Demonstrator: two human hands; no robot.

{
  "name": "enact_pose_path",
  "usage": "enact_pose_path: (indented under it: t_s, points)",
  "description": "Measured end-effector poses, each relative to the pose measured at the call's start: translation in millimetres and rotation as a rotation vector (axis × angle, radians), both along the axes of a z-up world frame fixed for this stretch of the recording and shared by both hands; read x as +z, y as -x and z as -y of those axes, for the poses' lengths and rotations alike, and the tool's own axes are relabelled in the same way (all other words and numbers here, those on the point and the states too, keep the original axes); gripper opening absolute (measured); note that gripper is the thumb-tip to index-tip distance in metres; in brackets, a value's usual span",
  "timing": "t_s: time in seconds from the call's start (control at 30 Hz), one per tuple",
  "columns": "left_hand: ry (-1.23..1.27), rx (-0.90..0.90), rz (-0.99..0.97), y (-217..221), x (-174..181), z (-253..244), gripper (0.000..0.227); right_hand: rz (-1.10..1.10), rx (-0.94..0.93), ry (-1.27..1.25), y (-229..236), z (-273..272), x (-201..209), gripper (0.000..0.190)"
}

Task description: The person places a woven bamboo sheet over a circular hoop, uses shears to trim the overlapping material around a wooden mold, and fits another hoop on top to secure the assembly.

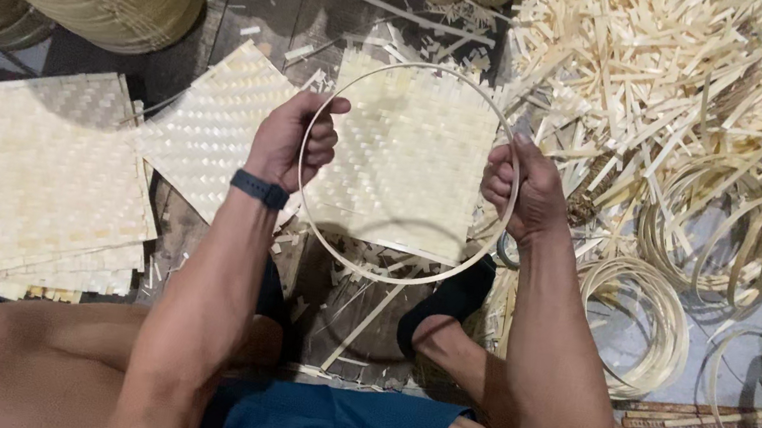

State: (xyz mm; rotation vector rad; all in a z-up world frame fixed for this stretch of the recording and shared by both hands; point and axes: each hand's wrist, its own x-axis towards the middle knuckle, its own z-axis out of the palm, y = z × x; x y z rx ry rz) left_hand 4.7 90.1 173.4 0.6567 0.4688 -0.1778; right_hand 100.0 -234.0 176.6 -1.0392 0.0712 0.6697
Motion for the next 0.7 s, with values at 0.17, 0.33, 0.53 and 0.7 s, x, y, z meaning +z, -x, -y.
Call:
enact_pose_path:
  t_s: [0.17,0.33,0.53,0.7]
  points:
    - [-0.187,-0.133,-0.129,0.5,-8.3,2.1,0.038,-0.013,0.010,0.291,-1.8,-4.2,3.2,0.040]
    - [-0.057,-0.184,-0.154,2.7,-34.9,-0.5,0.040,-0.023,0.022,0.397,-11.4,-3.2,0.2,0.055]
    - [-0.021,0.030,-0.139,-3.3,-53.7,4.4,0.036,0.031,0.033,0.358,-18.1,3.0,-6.8,0.040]
    - [-0.422,0.460,-0.216,-12.2,-100.0,13.8,0.030,0.130,-0.100,0.772,-8.3,-3.5,-48.9,0.014]
